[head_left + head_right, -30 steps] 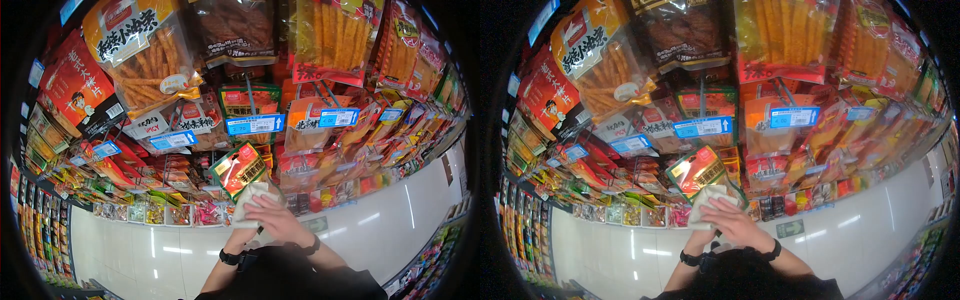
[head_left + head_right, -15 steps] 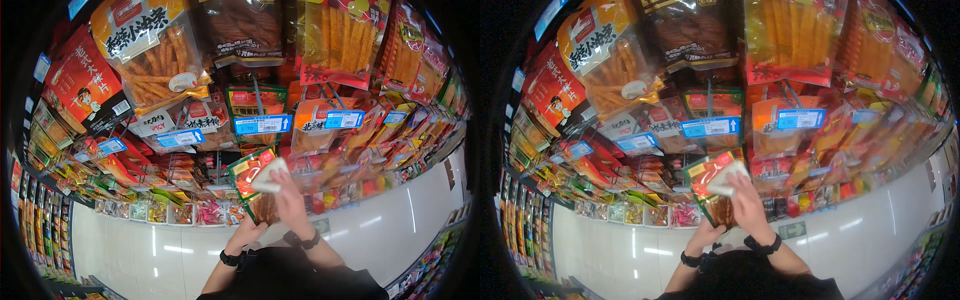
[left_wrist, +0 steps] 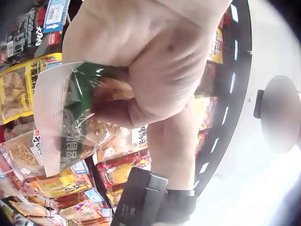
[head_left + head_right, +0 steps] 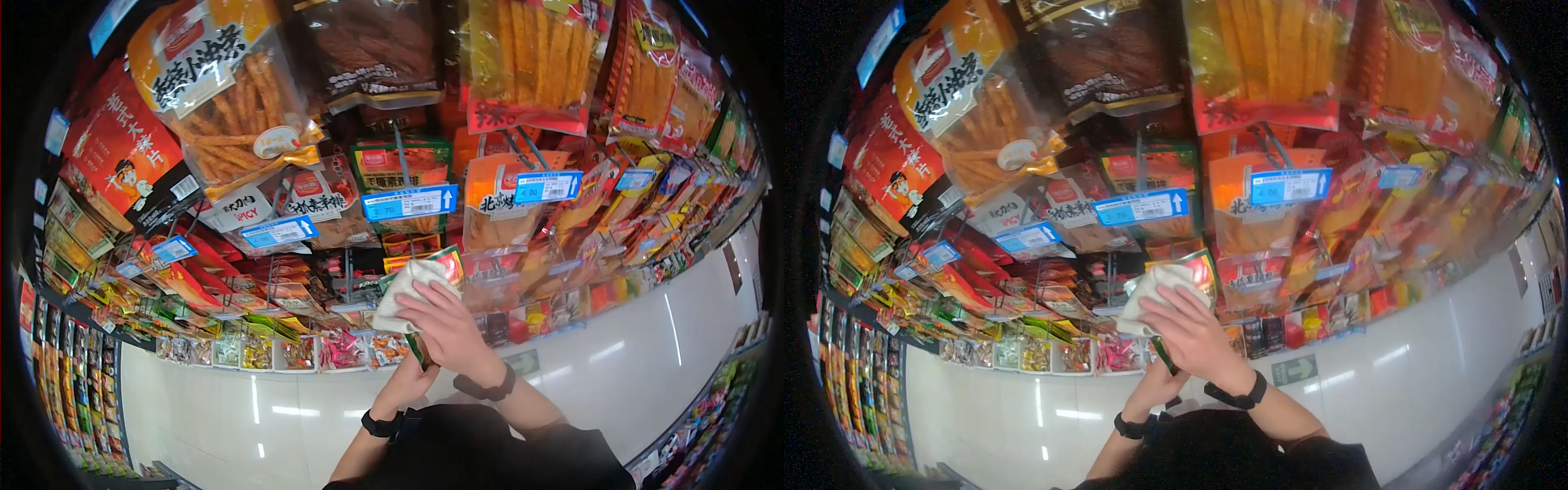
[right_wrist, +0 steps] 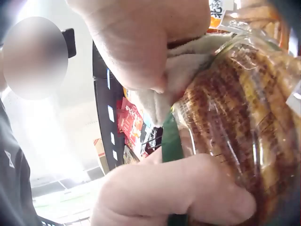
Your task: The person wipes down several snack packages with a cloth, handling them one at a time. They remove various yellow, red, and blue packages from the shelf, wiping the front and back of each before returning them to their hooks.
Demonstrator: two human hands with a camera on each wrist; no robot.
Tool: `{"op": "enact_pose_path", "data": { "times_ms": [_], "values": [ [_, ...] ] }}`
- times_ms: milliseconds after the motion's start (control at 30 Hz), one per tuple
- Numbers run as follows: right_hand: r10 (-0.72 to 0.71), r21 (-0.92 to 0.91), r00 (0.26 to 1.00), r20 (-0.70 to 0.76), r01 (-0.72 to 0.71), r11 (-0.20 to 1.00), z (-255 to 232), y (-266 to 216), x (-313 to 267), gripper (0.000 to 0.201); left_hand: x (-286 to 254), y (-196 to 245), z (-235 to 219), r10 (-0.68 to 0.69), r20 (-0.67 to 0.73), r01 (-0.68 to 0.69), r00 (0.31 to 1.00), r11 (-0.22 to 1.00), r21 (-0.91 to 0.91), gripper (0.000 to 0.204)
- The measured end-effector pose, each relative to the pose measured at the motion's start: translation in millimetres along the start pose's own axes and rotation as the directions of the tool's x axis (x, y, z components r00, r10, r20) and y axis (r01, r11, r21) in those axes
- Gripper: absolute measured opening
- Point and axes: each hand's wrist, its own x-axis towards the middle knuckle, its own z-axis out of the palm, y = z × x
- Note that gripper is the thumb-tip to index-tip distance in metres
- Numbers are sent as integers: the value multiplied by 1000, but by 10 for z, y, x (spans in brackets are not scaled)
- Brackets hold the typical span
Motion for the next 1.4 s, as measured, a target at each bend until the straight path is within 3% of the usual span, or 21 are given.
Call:
{"op": "enact_pose_path", "data": {
  "times_ms": [33, 100, 167, 367, 433, 533, 600, 667, 733, 767, 833, 867, 933, 967, 1033, 1067, 1133, 1167, 1233, 1333, 1400],
  "values": [
    [-55, 6, 996, 69, 54, 999, -26, -11, 20, 23, 7, 39, 12, -5, 10, 5, 1000, 1000, 0, 66],
    [0, -17, 1000, 3, 0, 1000, 20, 166, -37, 22, 39, 171, 22, 70, -41, -73, 997, 994, -84, 65],
    [207, -67, 970, -127, -217, 974, -24, 247, -4, 21, 39, 181, 50, 111, -77, -115, 991, 992, -55, 64],
    [-36, 167, 994, 103, 18, 986, -46, 130, 23, 22, 37, -16, 30, 126, -51, -128, 991, 991, -37, 70],
    [151, 62, 988, 16, -151, 986, -39, 263, -39, 25, 21, -51, 7, 119, -71, -125, 990, 988, -95, 73],
    [247, -3, 962, -114, -249, 968, -103, 421, -95, 27, -9, -144, -26, 175, -145, -193, 974, 974, -118, 82],
    [254, 22, 962, -99, -253, 967, -147, 461, -137, 28, -44, -160, -59, 96, -155, -133, 983, 958, -254, 88],
    [70, -1, 997, 21, -70, 998, -254, 358, -110, 28, -36, -63, -67, 50, -199, -125, 979, 914, -386, 89],
    [87, 53, 993, 78, -91, 994, -172, 319, -224, 28, -28, -241, -103, -110, -219, -52, 969, 779, -625, 92],
    [95, 106, 987, 132, -109, 988, -118, 295, -289, 29, -36, -124, -131, -109, -217, -52, 970, 780, -624, 92],
    [161, 190, 978, 134, -185, 964, -44, 256, -411, 29, -47, 117, -170, -304, -229, 0, 925, 602, -799, 85],
    [317, 320, 933, 167, -356, 878, -16, 238, -479, 29, -11, 114, -178, -98, -272, -197, 957, 472, -860, 72],
    [588, 475, 730, 347, -678, 561, -103, 131, -485, 32, 58, 76, -235, -79, -232, -190, 969, 356, -915, 67],
    [591, 474, 729, 346, -679, 560, -54, 167, -532, 32, 87, 85, -260, -57, -197, -179, 979, 236, -955, 62],
    [593, 670, 786, 176, -537, 513, 125, 301, -686, 33, 124, 131, -237, -111, -211, -168, 971, 310, -936, 61],
    [595, 669, 785, 171, -536, 515, 172, 326, -724, 33, 163, 140, -203, -85, -270, -205, 959, 450, -869, 61],
    [638, 804, 727, 253, -525, 279, 244, 341, -742, 33, 241, 132, -118, -39, -377, -246, 926, 693, -678, 63],
    [638, 804, 727, 253, -525, 280, 250, 329, -731, 33, 260, 121, -107, -39, -377, -247, 926, 692, -678, 63],
    [642, 817, 729, 238, -508, 273, 242, 295, -680, 33, 300, 100, -115, -272, -355, -102, 894, 650, -753, 57],
    [667, 870, 686, 289, -479, 116, 196, 257, -610, 34, 330, -3, -118, -362, -201, 5, 910, 494, -869, 44],
    [671, 851, 685, 283, -502, 154, 190, 289, -616, 35, 328, -62, -123, -340, -143, 25, 930, 446, -895, 39]
  ]
}}
